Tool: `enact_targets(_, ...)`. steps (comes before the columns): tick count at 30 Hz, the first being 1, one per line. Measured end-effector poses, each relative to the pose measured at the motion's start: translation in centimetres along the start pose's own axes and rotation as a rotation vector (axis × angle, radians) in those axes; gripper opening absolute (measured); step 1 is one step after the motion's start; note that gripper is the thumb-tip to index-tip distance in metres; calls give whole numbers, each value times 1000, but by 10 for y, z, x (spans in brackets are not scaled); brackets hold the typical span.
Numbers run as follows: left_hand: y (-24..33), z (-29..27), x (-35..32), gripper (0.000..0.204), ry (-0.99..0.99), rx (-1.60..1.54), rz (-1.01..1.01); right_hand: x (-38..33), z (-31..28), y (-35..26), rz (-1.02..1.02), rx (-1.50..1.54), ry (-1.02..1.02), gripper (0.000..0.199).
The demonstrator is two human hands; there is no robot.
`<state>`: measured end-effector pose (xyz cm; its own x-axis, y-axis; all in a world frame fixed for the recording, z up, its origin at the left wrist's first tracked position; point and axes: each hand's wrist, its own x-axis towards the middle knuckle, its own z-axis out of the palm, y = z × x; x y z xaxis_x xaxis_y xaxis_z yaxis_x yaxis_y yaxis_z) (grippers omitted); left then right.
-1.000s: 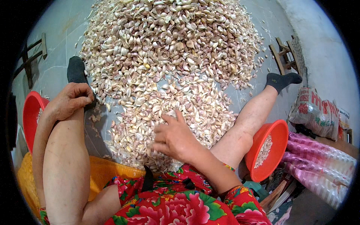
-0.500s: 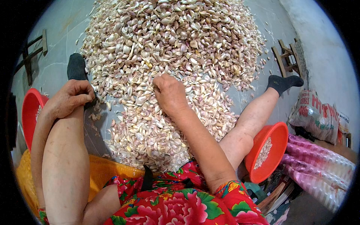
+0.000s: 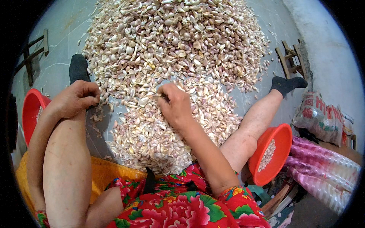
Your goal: The person peels garlic cloves by hand, sitting on the floor with a large pile of cloves and placing the peeled ones into a red basin.
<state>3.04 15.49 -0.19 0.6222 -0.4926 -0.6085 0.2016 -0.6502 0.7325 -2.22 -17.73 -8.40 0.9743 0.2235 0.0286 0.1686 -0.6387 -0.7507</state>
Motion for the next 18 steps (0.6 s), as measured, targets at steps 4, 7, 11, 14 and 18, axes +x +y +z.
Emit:
enact_targets(4,22,10,4,12,-193,-216,-142,-9,3,-40,-169,249,91,15)
enact_targets(7,41,22,20,24,-383,-383,-128,-16,6,-58,-92,347,69,21)
enact_targets(11,43,32,30,25,-402,-530,-53,-5,18,-72,-172,447,118,21)
enact_targets(14,38,33,31,23,-320,-513,-27,-3,19,-74,-150,462,99,21)
enact_targets(18,40,35,31,22,-263,-461,-39,-4,14,-70,58,706,-32,21)
